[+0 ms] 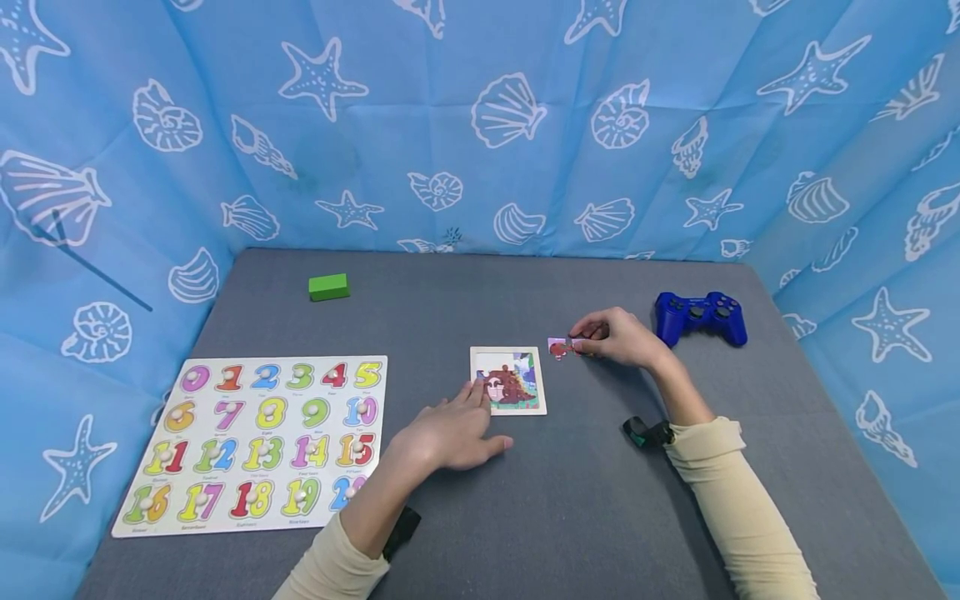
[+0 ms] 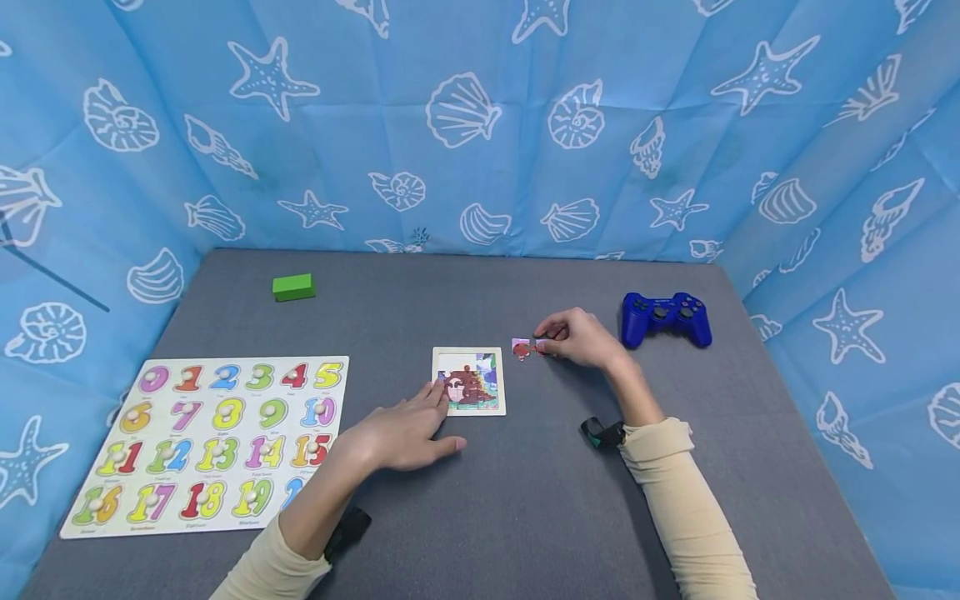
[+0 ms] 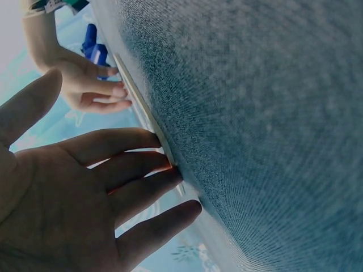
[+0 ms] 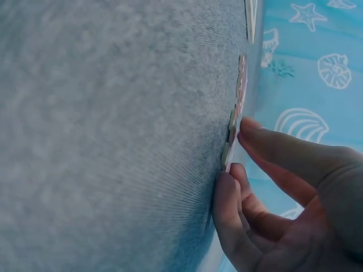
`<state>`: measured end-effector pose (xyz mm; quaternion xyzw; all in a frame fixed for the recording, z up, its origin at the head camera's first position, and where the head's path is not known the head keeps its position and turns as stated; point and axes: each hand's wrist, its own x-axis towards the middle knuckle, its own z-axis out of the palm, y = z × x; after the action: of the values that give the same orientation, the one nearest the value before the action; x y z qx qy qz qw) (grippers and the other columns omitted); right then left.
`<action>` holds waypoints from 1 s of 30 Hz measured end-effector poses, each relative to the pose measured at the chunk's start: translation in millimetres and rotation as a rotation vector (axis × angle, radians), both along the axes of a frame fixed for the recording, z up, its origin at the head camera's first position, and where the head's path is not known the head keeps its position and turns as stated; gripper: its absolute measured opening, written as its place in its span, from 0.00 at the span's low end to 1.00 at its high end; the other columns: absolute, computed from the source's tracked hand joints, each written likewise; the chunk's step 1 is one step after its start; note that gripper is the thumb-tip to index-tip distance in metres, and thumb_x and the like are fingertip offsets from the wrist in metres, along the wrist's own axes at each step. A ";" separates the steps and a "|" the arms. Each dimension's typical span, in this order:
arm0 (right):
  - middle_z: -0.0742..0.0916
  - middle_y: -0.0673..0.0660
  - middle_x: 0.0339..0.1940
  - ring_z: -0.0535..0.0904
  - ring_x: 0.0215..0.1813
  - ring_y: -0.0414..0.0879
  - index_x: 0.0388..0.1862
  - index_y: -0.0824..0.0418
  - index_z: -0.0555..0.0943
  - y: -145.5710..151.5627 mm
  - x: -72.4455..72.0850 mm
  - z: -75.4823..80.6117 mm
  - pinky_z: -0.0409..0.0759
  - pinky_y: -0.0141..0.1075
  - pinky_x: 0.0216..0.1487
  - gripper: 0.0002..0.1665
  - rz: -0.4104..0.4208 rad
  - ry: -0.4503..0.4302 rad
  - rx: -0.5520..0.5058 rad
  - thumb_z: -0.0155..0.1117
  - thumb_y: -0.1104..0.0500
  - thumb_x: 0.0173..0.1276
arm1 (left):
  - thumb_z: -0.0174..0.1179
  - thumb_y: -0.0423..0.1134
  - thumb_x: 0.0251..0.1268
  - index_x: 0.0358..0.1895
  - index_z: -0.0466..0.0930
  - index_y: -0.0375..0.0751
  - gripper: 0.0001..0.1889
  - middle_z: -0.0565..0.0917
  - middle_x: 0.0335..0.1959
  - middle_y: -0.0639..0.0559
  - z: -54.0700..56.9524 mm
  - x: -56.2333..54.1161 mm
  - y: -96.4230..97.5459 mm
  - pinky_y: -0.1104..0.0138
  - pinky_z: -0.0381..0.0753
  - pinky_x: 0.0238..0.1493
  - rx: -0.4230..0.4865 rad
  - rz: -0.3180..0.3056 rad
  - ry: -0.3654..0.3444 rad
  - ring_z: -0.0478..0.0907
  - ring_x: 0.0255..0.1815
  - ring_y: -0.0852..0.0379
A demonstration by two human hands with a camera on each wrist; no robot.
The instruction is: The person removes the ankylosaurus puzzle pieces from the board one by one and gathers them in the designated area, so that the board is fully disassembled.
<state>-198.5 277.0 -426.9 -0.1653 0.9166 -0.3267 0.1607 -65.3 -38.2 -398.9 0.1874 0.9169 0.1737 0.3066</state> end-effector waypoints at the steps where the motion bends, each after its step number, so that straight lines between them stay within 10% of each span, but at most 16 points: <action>1: 0.92 0.62 0.39 0.81 0.33 0.40 0.52 0.67 0.90 0.2 -0.1 0.1 0.78 0.29 0.33 0.12 -0.005 -0.002 0.001 0.73 0.62 0.75 | 0.54 0.63 0.83 0.87 0.56 0.34 0.45 0.49 0.93 0.42 -0.1 0.0 0.1 0.38 0.61 0.87 -0.001 0.001 0.001 0.48 0.94 0.46; 30: 0.92 0.65 0.46 0.87 0.38 0.48 0.56 0.67 0.89 -40.5 14.1 2.4 0.90 0.38 0.41 0.13 0.121 -0.107 -0.224 0.72 0.63 0.76 | 0.53 0.65 0.83 0.87 0.56 0.34 0.46 0.49 0.92 0.42 0.2 -1.7 1.4 0.39 0.61 0.87 -0.031 -0.007 -0.008 0.48 0.94 0.46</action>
<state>-184.4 236.5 -424.6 -0.2193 0.8530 -0.4249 0.2093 -67.0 -36.8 -398.7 0.1852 0.9176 0.1592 0.3137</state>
